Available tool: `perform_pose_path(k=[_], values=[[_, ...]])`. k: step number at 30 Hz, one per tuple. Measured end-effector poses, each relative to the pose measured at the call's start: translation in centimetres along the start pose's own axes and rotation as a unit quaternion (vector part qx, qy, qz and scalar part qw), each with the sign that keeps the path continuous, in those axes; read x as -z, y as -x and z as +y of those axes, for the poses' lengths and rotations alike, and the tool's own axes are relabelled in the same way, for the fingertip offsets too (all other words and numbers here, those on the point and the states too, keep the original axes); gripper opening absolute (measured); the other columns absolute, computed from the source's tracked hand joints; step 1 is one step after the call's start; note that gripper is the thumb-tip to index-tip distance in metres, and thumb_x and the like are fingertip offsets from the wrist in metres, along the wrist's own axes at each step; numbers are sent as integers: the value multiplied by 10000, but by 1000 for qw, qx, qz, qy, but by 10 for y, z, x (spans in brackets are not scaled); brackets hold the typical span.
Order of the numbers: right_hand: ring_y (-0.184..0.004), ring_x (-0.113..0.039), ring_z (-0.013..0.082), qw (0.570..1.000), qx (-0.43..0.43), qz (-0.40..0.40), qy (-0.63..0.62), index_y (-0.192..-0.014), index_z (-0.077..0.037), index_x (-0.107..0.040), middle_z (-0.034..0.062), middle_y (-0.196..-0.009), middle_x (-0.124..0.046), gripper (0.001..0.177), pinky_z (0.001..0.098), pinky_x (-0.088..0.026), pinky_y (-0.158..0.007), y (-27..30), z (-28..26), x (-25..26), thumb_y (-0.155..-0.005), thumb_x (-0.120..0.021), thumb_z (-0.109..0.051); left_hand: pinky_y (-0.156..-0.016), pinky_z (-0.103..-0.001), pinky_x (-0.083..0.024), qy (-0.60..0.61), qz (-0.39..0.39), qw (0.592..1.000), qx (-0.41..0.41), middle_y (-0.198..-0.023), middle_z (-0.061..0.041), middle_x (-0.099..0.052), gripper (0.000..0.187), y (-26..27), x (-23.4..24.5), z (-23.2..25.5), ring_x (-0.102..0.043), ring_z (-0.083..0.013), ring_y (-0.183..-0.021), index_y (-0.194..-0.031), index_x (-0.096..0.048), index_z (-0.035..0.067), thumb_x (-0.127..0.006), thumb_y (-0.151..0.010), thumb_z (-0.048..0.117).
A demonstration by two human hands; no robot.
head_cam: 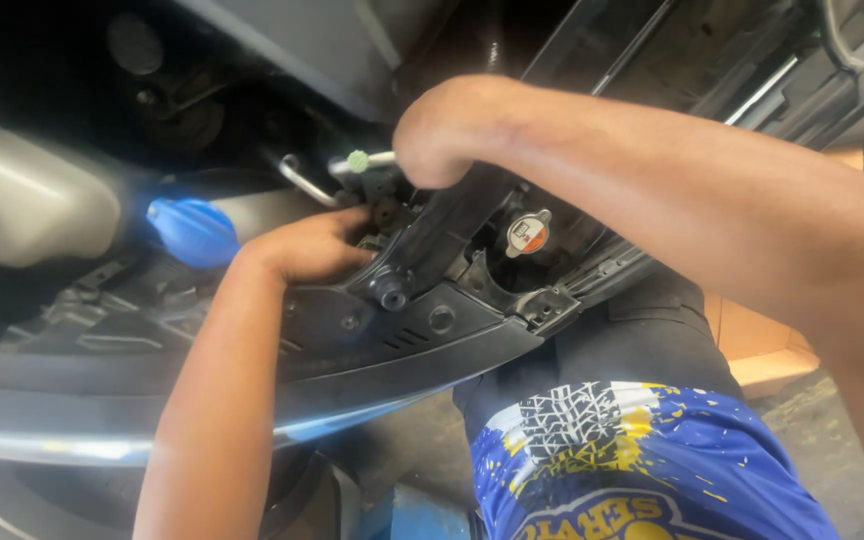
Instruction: Removing and replacing a car part from the front radiator support of a vehicle using tools.
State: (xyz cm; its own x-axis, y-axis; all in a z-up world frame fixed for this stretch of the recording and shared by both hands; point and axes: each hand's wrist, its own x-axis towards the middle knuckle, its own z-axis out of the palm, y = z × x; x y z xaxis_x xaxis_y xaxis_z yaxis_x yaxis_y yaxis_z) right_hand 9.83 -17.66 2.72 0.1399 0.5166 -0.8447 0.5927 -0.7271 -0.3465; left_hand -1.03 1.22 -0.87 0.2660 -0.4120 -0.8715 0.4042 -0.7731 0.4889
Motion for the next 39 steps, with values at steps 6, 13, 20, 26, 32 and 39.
perform_pose_path(k=[6, 13, 20, 26, 32, 39], values=[[-941, -729, 341, 1000, -10, -7, 20, -1018, -47, -811, 167, -999, -776, 228, 476, -555, -825, -16, 12, -7, -892, -639, -128, -1096, -352, -442, 16, -8, 1000, 13, -1456, -127, -601, 750, -2, 3, 0, -585, -244, -1330, -1509, -469, 147, -721, -821, 305], [-976, -737, 281, 990, -44, 1, 137, -1005, -113, -831, 83, -1016, -799, 191, 438, -600, -793, -34, 18, -12, -836, -744, -119, -1091, -336, -442, 57, -22, 997, 37, -1435, -85, -636, 811, 13, 6, 29, -605, -219, -1314, -1491, -489, 189, -754, -738, 331], [-1031, -721, 331, 995, -52, -11, 89, -1057, -78, -806, 118, -1051, -772, 331, 472, -570, -866, -20, 10, 3, -940, -720, -375, -1078, -339, -451, -1, -26, 999, 29, -1428, -108, -630, 828, 6, 5, 12, -604, -233, -1301, -1511, -481, 194, -770, -750, 348], [-1032, -708, 357, 996, -65, 2, 68, -1019, -60, -807, 144, -994, -769, 529, 485, -556, -890, 1, -1, 5, -1004, -577, -536, -1042, -346, -485, 34, -32, 998, 32, -1354, -99, -692, 791, 5, 7, 11, -656, -226, -1241, -1471, -532, 205, -770, -728, 336], [-989, -720, 337, 992, -60, 18, 111, -929, -71, -813, 132, -897, -767, 606, 476, -564, -876, 11, -20, 2, -1043, -480, -563, -1002, -346, -496, 25, -26, 999, 31, -1266, -103, -723, 745, 0, 7, 6, -676, -225, -1168, -1429, -565, 177, -781, -731, 325], [-950, -722, 338, 993, -18, 46, 105, -940, -58, -794, 143, -920, -752, 402, 467, -580, -820, 17, -20, 2, -966, -614, -417, -962, -355, -531, 5, -35, 999, 32, -1207, -125, -750, 676, 1, 8, 9, -715, -246, -1113, -1387, -595, 154, -743, -753, 339]])
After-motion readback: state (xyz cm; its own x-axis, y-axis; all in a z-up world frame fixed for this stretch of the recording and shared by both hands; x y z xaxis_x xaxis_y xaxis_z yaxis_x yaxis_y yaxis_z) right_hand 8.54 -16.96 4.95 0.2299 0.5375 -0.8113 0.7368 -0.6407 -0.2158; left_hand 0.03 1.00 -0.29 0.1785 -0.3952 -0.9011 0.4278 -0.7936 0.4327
